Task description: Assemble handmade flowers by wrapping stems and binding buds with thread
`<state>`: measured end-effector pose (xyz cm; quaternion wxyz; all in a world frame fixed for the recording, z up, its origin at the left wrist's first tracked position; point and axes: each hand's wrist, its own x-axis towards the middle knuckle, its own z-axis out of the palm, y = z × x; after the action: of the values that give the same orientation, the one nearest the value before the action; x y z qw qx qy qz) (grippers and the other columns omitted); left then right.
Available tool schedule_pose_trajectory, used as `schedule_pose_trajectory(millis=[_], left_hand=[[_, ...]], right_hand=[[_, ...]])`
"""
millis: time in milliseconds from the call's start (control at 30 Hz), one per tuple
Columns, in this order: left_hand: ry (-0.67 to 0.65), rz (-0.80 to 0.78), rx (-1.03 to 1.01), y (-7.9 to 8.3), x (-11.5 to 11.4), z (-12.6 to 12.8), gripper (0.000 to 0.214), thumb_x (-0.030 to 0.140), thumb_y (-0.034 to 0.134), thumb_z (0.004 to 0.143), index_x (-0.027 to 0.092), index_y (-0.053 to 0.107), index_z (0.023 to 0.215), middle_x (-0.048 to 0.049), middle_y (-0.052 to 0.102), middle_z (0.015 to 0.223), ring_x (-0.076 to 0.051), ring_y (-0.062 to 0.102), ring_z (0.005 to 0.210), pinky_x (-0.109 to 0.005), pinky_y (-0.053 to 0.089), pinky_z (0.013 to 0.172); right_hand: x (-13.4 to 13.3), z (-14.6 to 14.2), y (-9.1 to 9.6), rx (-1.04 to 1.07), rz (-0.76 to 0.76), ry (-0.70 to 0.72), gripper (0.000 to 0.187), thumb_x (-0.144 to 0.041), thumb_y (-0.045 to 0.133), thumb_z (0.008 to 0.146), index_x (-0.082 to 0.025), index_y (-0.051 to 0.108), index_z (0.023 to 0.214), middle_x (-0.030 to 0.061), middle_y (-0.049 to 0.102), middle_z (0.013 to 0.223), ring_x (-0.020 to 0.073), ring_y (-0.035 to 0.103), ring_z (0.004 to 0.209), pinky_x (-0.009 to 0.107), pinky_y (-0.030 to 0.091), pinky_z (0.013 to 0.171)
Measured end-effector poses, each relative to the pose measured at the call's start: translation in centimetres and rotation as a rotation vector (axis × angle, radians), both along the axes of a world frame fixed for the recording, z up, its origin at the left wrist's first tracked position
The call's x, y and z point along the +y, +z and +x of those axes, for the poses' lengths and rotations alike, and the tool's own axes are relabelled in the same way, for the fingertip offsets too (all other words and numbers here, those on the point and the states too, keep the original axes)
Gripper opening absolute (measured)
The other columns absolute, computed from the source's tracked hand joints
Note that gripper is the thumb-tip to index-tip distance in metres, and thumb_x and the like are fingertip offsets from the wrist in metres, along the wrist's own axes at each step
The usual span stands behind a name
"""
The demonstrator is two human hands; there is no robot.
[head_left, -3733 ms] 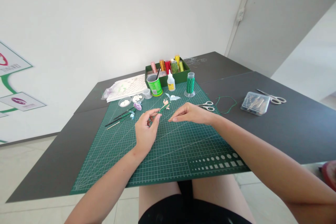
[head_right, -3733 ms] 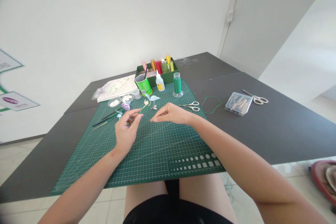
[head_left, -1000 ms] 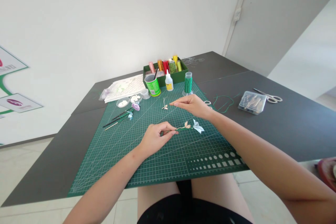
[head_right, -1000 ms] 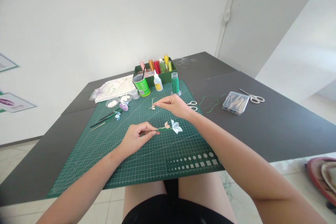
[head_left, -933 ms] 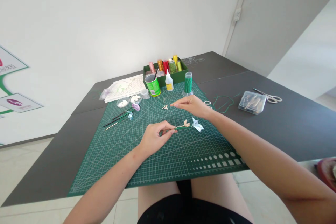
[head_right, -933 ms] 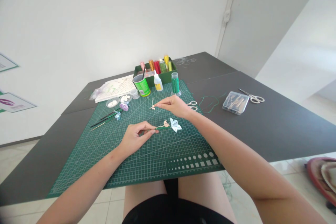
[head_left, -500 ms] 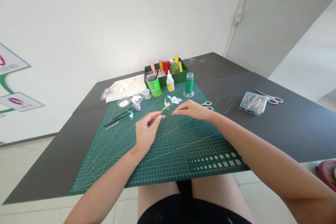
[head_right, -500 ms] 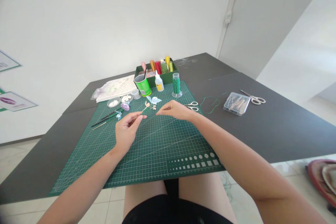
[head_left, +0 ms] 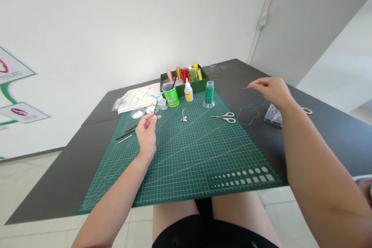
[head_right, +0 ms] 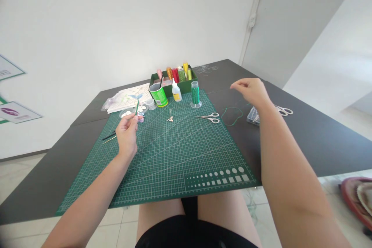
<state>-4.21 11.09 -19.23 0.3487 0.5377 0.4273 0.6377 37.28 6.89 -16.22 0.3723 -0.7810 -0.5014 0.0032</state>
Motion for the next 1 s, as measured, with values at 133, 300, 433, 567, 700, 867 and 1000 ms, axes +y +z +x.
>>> schedule_pose_trajectory(millis=[133, 300, 433, 567, 700, 867, 1000], left_hand=[[0.009, 0.002, -0.022, 0.3, 0.0, 0.0, 0.026, 0.035, 0.075, 0.078, 0.017, 0.069, 0.095, -0.0042, 0.077, 0.078, -0.008, 0.048, 0.051, -0.021, 0.033, 0.051], [0.067, 0.051, -0.08, 1.4, 0.6, -0.7, 0.027, 0.034, 0.075, 0.077, 0.016, 0.069, 0.095, -0.0058, 0.077, 0.081, -0.008, 0.049, 0.053, -0.021, 0.035, 0.052], [0.093, 0.079, -0.102, 2.0, 0.9, -1.3, 0.026, 0.034, 0.076, 0.076, 0.016, 0.068, 0.094, -0.0041, 0.077, 0.079, -0.007, 0.049, 0.051, -0.021, 0.035, 0.051], [-0.021, 0.04, -0.008, 1.8, 0.0, -0.7, 0.023, 0.035, 0.074, 0.079, 0.018, 0.068, 0.094, -0.0041, 0.077, 0.078, -0.014, 0.065, 0.067, -0.024, 0.045, 0.061], [-0.197, -0.008, 0.09, 1.4, -1.8, 0.5, 0.019, 0.034, 0.073, 0.083, 0.02, 0.068, 0.096, -0.004, 0.077, 0.081, -0.017, 0.07, 0.079, -0.028, 0.05, 0.07], [-0.322, -0.08, 0.151, 1.2, -3.6, 1.6, 0.019, 0.036, 0.073, 0.084, 0.02, 0.071, 0.095, -0.0043, 0.077, 0.08, -0.015, 0.066, 0.068, -0.029, 0.052, 0.071], [-0.413, -0.14, 0.126, 0.7, -4.2, 2.1, 0.021, 0.038, 0.076, 0.082, 0.02, 0.073, 0.093, -0.0033, 0.076, 0.078, -0.016, 0.068, 0.069, -0.029, 0.053, 0.069]], right_hand=[[-0.6, 2.9, -0.2, -0.109, -0.112, -0.393, 0.022, -0.019, 0.07, 0.087, -0.012, 0.081, 0.105, 0.0224, 0.074, 0.092, 0.0206, 0.05, 0.068, 0.039, 0.029, 0.065], [-0.2, 5.6, -0.8, -0.158, -0.119, -0.685, 0.025, -0.012, 0.065, 0.09, -0.01, 0.079, 0.111, 0.0273, 0.072, 0.104, 0.0278, 0.057, 0.09, 0.046, 0.028, 0.076], [1.1, 6.1, -1.2, -0.135, -0.155, -0.941, 0.034, -0.001, 0.064, 0.083, -0.005, 0.076, 0.114, 0.0321, 0.062, 0.124, 0.0393, 0.043, 0.124, 0.059, 0.019, 0.093], [2.0, 2.6, -1.5, -0.168, 0.119, -0.719, 0.039, 0.007, 0.055, 0.073, -0.008, 0.078, 0.102, 0.0299, 0.06, 0.126, 0.0413, 0.041, 0.126, 0.066, 0.012, 0.102], [2.0, -5.3, -1.6, -0.323, 0.382, -0.08, 0.038, 0.001, 0.048, 0.075, -0.016, 0.076, 0.093, 0.0159, 0.069, 0.105, 0.0308, 0.056, 0.109, 0.058, 0.029, 0.108], [0.4, -16.4, -2.5, 0.123, 0.279, 0.735, 0.042, -0.004, 0.045, 0.078, -0.023, 0.075, 0.1, 0.0077, 0.073, 0.11, 0.0247, 0.064, 0.111, 0.046, 0.046, 0.104], [-1.5, -21.6, -3.7, 0.801, 0.093, 1.106, 0.044, -0.024, 0.052, 0.089, -0.025, 0.058, 0.133, 0.008, 0.068, 0.124, 0.0212, 0.067, 0.108, 0.041, 0.054, 0.097]])
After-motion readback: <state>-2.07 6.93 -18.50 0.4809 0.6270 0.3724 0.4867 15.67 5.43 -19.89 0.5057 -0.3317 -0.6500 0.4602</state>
